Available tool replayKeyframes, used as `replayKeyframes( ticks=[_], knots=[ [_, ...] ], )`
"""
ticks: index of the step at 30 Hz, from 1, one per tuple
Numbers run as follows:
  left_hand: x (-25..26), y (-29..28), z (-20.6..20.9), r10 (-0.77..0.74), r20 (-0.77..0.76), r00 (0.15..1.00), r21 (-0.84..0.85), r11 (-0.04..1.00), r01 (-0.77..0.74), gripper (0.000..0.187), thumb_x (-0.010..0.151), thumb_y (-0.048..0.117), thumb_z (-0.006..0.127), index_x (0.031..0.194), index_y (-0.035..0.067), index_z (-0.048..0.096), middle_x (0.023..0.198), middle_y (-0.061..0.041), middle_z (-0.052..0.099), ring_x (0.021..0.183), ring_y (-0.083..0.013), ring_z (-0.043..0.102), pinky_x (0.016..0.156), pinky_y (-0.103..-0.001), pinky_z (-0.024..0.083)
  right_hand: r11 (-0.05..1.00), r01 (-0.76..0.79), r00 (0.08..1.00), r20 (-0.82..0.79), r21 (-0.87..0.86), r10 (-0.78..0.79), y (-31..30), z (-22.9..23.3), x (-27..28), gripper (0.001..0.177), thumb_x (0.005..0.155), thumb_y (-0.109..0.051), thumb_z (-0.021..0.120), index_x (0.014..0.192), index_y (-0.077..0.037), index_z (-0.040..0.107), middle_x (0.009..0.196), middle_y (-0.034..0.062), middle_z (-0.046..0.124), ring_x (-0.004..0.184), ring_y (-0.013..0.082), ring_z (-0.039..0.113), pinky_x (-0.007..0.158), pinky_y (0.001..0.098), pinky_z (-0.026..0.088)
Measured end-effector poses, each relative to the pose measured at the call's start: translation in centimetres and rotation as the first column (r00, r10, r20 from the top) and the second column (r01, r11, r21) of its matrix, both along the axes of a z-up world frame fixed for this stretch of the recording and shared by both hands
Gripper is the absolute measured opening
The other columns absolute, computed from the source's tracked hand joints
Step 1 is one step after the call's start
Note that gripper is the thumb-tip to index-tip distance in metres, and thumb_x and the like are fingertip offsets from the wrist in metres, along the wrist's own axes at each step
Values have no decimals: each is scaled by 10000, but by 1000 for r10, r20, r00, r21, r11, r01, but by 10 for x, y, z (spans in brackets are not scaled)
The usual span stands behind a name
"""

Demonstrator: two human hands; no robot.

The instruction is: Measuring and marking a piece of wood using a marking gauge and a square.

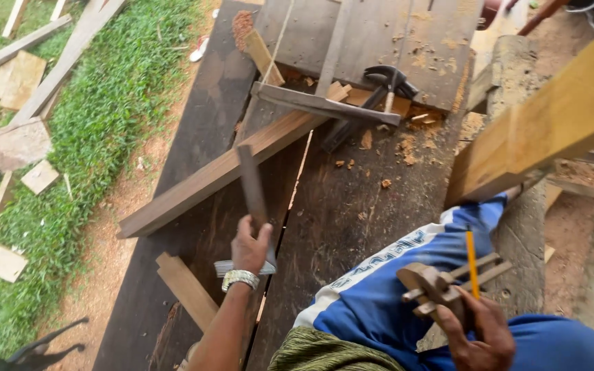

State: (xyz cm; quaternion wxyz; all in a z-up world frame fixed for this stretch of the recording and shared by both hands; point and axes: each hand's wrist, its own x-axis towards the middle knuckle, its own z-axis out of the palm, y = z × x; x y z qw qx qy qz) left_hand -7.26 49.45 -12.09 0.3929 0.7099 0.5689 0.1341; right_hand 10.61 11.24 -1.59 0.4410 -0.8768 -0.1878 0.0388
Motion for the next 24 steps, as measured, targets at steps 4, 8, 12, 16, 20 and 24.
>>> replayKeyframes(
  ticks=[4,8,12,16,20,24],
  knots=[
    [24,-38,-37,-521,-74,850,41,850,525,547,876,405,764,1276,57,631,1215,-194,700,1073,-328,695,947,-434,543,999,31,999,25,-44,-30,10,-5,-19,460,818,-199,812,1235,-23,727,1097,133,688,1030,237,696,875,371,566],
    [65,-34,10,-560,-123,819,7,825,565,411,901,410,759,1184,113,733,1323,-180,612,1155,-327,630,973,-438,526,996,91,993,-74,22,-89,-3,-9,-20,450,839,-199,797,1253,-40,719,1103,120,688,1007,213,710,847,343,574],
    [89,52,27,-358,-385,850,369,785,498,755,795,474,816,1387,90,546,1404,-216,503,1247,-348,514,989,-509,484,990,136,983,-121,-47,-141,-22,-11,-19,422,857,-176,775,1254,-41,723,1100,111,707,1046,209,702,879,332,567],
    [67,154,15,-228,-663,713,376,722,581,991,728,456,841,1511,140,321,1571,-180,369,1464,-400,309,1077,-677,314,973,230,953,-203,-3,-226,-26,-15,-25,410,883,-167,753,1272,-42,724,1062,112,720,1008,205,708,873,325,557],
    [54,195,21,-335,-737,587,73,824,562,889,800,363,789,1560,264,338,1516,-110,477,1429,-343,426,1115,-622,361,964,264,951,-162,-16,-263,-21,-18,-31,393,877,-146,766,1247,-19,724,1089,121,713,1039,202,694,898,322,541],
    [45,218,20,-502,-705,501,-160,800,578,828,820,439,773,1545,308,395,1443,-139,608,1331,-365,589,1099,-521,470,968,241,958,-174,62,-228,-25,-17,-39,391,885,-126,757,1256,-14,711,1090,114,711,1010,175,686,888,305,539]
  ],
)
